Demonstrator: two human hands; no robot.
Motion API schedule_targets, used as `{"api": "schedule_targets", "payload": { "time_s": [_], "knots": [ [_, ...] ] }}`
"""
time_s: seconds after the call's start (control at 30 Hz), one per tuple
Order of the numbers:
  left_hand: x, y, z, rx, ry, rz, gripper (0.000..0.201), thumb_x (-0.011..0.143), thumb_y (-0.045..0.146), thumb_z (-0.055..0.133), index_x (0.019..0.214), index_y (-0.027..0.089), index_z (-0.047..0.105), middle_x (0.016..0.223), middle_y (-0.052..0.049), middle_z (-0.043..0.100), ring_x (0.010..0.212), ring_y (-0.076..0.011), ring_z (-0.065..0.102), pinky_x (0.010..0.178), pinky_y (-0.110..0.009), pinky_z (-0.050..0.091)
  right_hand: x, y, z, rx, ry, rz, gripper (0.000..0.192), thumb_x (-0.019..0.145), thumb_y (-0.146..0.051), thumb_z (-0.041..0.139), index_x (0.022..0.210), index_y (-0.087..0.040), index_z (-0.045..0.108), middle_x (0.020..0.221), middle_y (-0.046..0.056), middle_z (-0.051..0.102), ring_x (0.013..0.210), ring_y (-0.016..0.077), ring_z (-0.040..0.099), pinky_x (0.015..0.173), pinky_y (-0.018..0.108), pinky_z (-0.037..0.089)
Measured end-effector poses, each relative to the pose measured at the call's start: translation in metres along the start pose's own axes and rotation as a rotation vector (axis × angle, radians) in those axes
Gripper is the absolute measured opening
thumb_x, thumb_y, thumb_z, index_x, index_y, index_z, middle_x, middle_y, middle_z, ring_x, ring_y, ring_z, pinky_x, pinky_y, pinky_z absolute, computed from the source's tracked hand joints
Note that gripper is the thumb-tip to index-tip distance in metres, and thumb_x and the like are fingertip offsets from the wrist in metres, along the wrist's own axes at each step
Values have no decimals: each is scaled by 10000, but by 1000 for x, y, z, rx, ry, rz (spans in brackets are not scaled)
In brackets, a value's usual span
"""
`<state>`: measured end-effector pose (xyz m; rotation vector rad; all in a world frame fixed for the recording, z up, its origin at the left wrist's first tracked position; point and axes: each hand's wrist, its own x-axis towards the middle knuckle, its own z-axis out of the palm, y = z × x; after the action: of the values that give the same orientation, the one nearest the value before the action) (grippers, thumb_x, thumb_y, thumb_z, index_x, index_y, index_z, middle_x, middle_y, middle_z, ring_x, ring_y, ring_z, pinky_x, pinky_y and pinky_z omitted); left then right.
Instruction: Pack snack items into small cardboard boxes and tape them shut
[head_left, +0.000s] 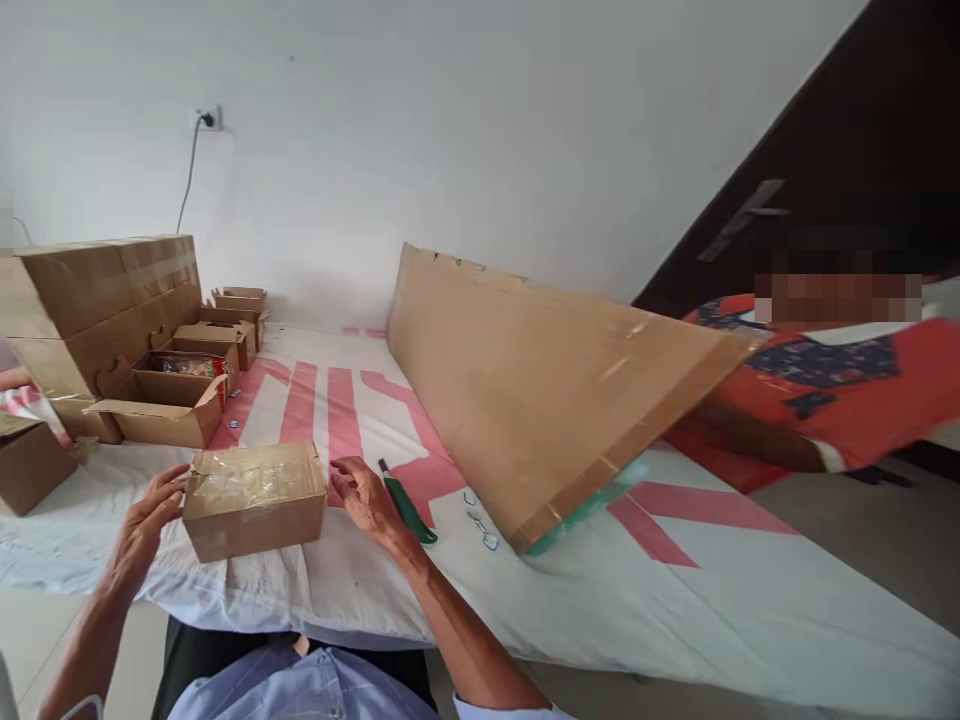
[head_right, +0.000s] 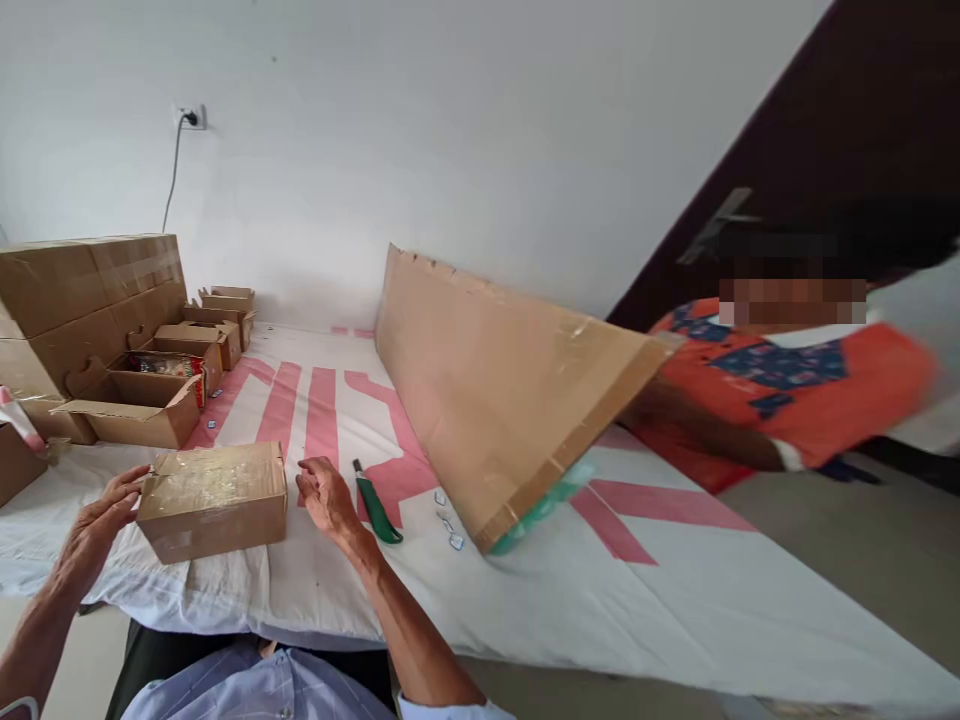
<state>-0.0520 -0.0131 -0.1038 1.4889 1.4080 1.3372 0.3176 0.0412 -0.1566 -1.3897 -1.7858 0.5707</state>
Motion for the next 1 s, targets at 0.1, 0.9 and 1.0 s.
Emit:
{"api": "schedule_targets", "payload": {
  "time_s": [0.1, 0.9, 1.0],
  "knots": [
    [13, 0, -3, 0, -66, 28, 521, 750, 758, 823, 962, 286, 883, 1608, -106, 623, 1587, -453, 434, 1301, -585, 389, -13, 27, -34, -207, 74, 120, 277, 995, -274, 608, 1220, -201, 753, 1315, 177, 725, 1294, 330, 613, 1134, 459, 471],
    [2, 36, 14, -32, -260, 82, 366, 814, 377, 769, 1145, 250, 859, 1548, -136, 656, 1485, -374, 570, 1151, -465, 563, -3, -97, -80, 253, -320, -151, 367, 1002, -524, 609, 1145, -236, 787, 779, 4, 650, 715, 196, 562, 679, 307, 492],
    [-4, 30, 15, -71, -271, 80, 383, 845, 416, 785, 1188, 256, 848, 1612, -150, 585, 1495, -380, 555, 1038, -424, 633, 7, -119, -70, 185, -403, -224, 325, 988, -455, 622, 1123, -225, 808, 865, 15, 720, 747, 184, 580, 686, 297, 478]
  ]
}}
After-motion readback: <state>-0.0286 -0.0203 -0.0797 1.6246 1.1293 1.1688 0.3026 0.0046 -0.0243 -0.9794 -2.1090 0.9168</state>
